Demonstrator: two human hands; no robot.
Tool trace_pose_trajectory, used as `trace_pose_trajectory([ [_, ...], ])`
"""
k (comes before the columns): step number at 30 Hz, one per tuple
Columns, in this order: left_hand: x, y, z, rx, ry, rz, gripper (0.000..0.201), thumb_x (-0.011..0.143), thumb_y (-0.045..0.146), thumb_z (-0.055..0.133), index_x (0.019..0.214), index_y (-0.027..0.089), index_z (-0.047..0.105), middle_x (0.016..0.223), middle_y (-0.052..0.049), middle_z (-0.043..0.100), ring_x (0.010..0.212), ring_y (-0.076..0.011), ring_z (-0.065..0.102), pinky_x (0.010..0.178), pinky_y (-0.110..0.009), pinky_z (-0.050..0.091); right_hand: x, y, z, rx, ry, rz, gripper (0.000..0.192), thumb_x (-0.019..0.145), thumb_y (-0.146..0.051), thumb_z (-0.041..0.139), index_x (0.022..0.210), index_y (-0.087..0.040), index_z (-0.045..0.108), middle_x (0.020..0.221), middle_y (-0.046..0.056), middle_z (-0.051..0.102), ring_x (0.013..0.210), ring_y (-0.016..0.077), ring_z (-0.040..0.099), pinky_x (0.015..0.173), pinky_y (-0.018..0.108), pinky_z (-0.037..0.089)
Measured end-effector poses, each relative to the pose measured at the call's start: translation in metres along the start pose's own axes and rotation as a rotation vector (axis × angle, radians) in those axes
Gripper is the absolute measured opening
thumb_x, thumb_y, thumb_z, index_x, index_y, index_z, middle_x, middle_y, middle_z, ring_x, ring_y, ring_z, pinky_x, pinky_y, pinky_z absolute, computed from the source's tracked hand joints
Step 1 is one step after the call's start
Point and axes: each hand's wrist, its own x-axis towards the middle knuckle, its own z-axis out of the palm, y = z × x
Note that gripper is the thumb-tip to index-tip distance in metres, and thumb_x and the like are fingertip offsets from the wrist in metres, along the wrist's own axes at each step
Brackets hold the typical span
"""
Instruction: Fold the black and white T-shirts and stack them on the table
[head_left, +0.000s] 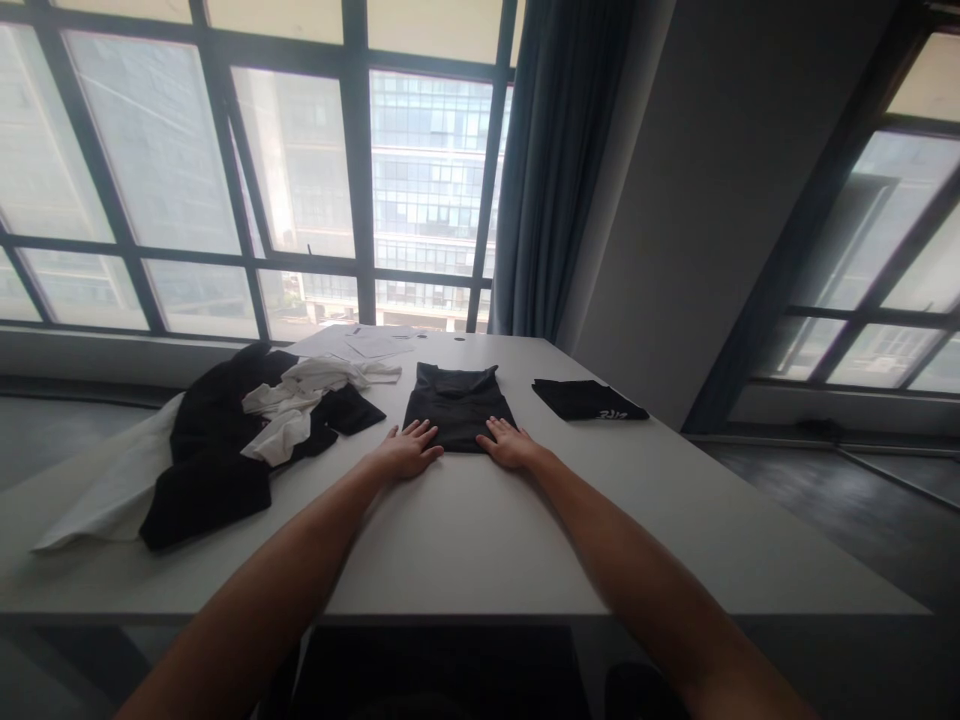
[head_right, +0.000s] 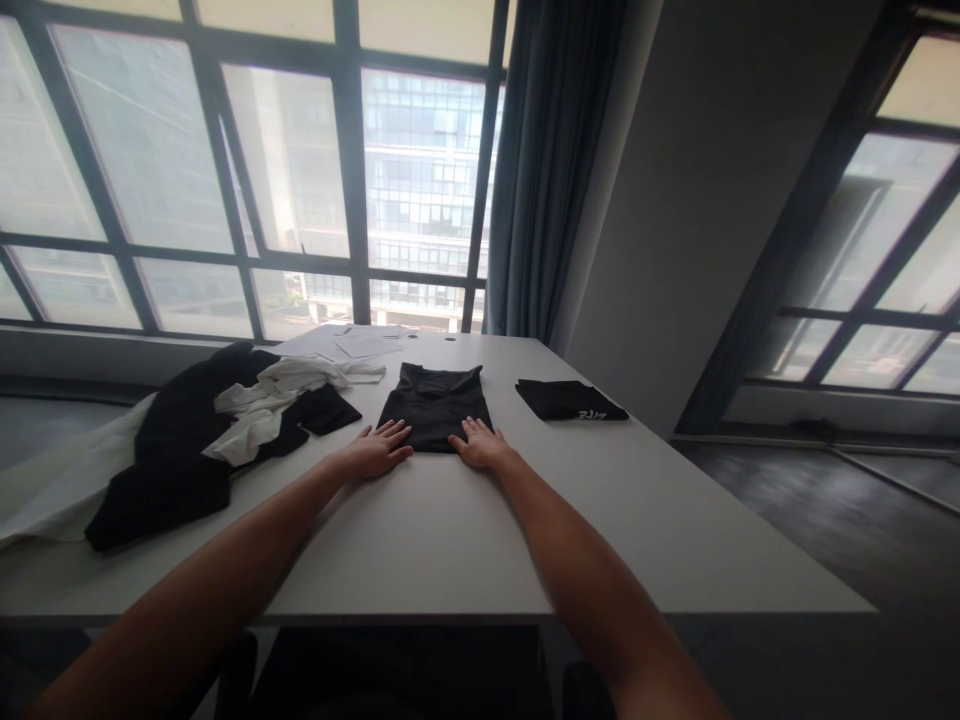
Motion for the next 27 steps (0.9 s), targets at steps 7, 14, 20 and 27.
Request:
trace_pose_trajectory([
  [7, 0.002, -0.008, 0.0, -0.009, 0.017, -0.078, 0.073, 0.095, 0.064, 0.021, 0.155, 0.021, 0.025, 0.162, -0.009, 0.011, 0.15, -0.0282, 0.008, 0.117, -0.058, 0.008, 0.006, 0.021, -0.004, -0.002, 0.006, 0.127, 0.078, 0.095, -0.064, 0.019, 0.157, -0.017, 0.011, 0.164, 0.005, 0.003, 0.15, 0.0218, 0.005, 0.119, 0.05, 0.007],
  [14, 0.005, -0.022, 0.003, -0.028, 0.054, -0.184, 0.073, 0.096, 0.061, 0.013, 0.155, 0.021, 0.025, 0.162, -0.01, 0.011, 0.15, -0.0304, 0.011, 0.114, -0.062, 0.013, 0.012, 0.028, 0.0, 0.001, 0.027, 0.169, 0.081, 0.094, -0.067, 0.016, 0.157, -0.016, 0.01, 0.164, 0.006, 0.003, 0.15, 0.023, 0.004, 0.119, 0.051, 0.006],
  [20, 0.006, -0.035, 0.003, -0.038, 0.086, -0.291, 0.076, 0.096, 0.062, 0.012, 0.154, 0.016, 0.028, 0.161, -0.012, 0.016, 0.15, -0.0285, 0.012, 0.117, -0.058, 0.011, 0.006, 0.026, -0.002, -0.003, 0.171, 0.19, 0.08, 0.096, -0.062, 0.017, 0.157, -0.01, 0.012, 0.163, 0.011, 0.007, 0.15, 0.0245, 0.006, 0.119, 0.051, 0.006],
  [27, 0.01, -0.037, 0.003, -0.069, 0.222, -0.288, 0.068, 0.098, 0.054, 0.016, 0.152, 0.014, 0.031, 0.159, -0.016, 0.025, 0.147, -0.0283, 0.023, 0.117, -0.053, 0.017, 0.001, 0.012, -0.001, -0.024, 0.165, 0.049, 0.075, 0.097, -0.061, 0.016, 0.158, -0.016, 0.011, 0.164, 0.007, 0.006, 0.15, 0.021, 0.002, 0.12, 0.046, 0.003],
])
